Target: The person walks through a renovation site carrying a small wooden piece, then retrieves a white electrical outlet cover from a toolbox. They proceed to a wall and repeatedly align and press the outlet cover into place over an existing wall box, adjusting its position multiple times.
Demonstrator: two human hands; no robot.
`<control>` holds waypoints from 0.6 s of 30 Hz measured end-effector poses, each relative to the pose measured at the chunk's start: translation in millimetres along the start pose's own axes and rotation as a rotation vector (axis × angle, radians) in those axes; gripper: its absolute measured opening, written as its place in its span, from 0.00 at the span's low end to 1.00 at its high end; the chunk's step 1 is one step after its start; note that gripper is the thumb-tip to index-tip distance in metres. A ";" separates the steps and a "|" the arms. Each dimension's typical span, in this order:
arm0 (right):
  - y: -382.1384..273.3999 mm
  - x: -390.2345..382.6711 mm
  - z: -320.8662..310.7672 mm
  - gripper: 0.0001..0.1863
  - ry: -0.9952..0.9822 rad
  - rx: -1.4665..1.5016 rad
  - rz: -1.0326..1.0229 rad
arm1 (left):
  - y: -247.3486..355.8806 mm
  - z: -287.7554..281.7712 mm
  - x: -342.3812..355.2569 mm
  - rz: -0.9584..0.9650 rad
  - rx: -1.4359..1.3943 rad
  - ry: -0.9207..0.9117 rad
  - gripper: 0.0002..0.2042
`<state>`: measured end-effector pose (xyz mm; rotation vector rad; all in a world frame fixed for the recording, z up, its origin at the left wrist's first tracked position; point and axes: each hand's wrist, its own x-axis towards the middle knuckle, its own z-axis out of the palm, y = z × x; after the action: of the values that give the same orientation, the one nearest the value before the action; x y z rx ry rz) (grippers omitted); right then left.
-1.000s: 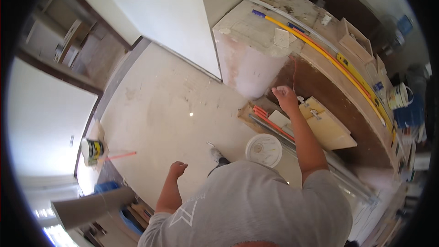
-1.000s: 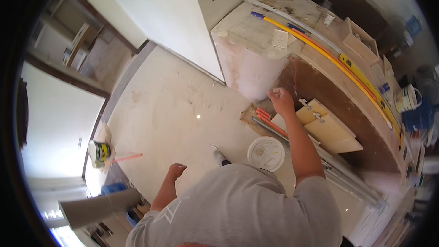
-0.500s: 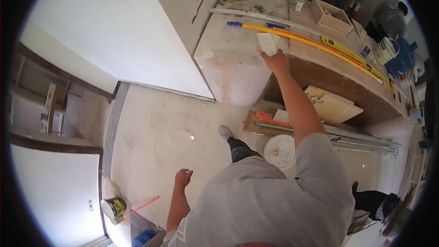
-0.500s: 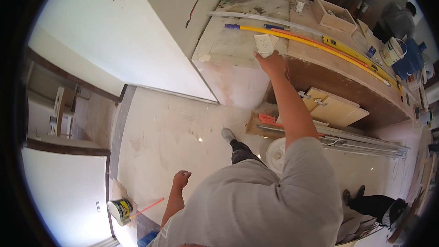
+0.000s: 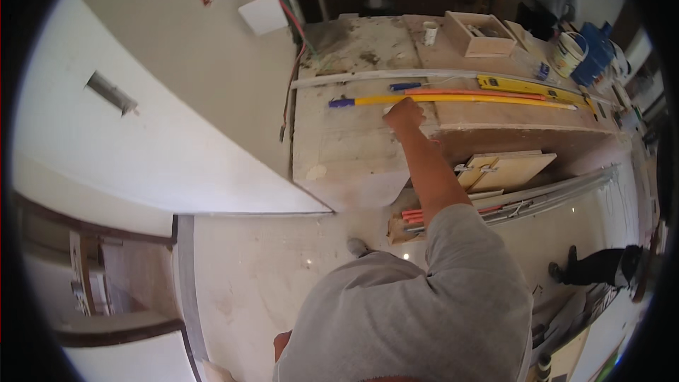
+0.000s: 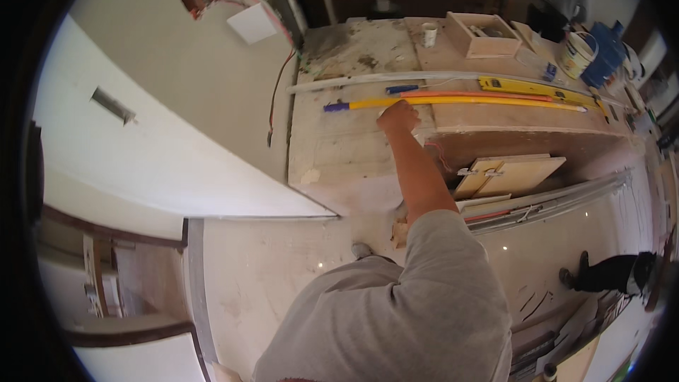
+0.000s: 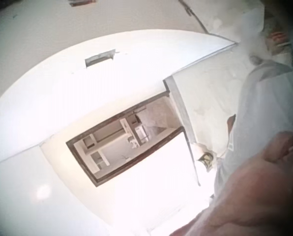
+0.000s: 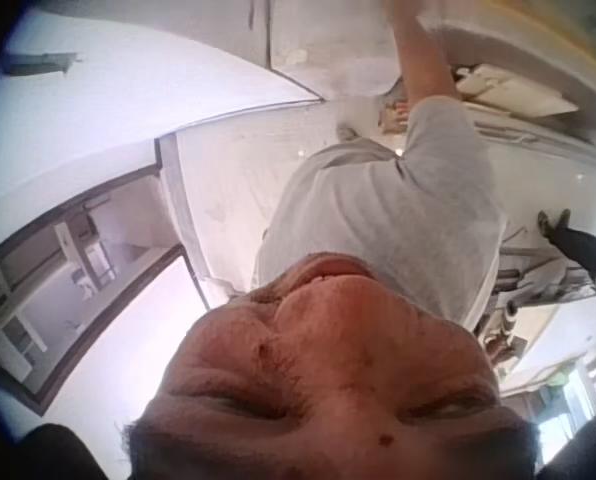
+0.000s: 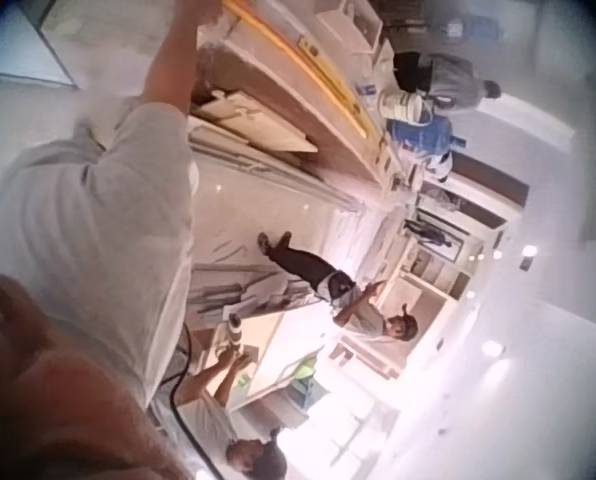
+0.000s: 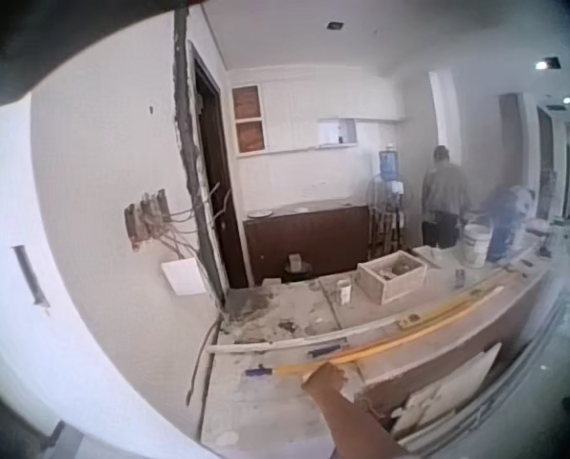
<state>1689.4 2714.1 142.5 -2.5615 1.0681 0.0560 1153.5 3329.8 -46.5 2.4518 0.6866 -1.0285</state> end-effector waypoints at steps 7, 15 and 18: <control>2.7 -25.2 -0.2 0.51 -0.008 -0.085 -0.102 | 81.9 -107.4 127.4 0.325 0.061 0.033 0.21; 9.8 -121.5 -27.6 0.59 -0.107 0.259 -0.100 | 256.5 -216.1 123.6 0.624 0.160 0.123 0.21; 31.2 -153.6 21.6 0.63 -0.309 0.641 -0.285 | 316.6 -206.9 136.5 0.837 0.075 -0.006 0.21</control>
<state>1560.4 2805.7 139.2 -2.0073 0.4893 0.0278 1531.4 3223.1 39.6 2.4054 -0.3874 -0.7095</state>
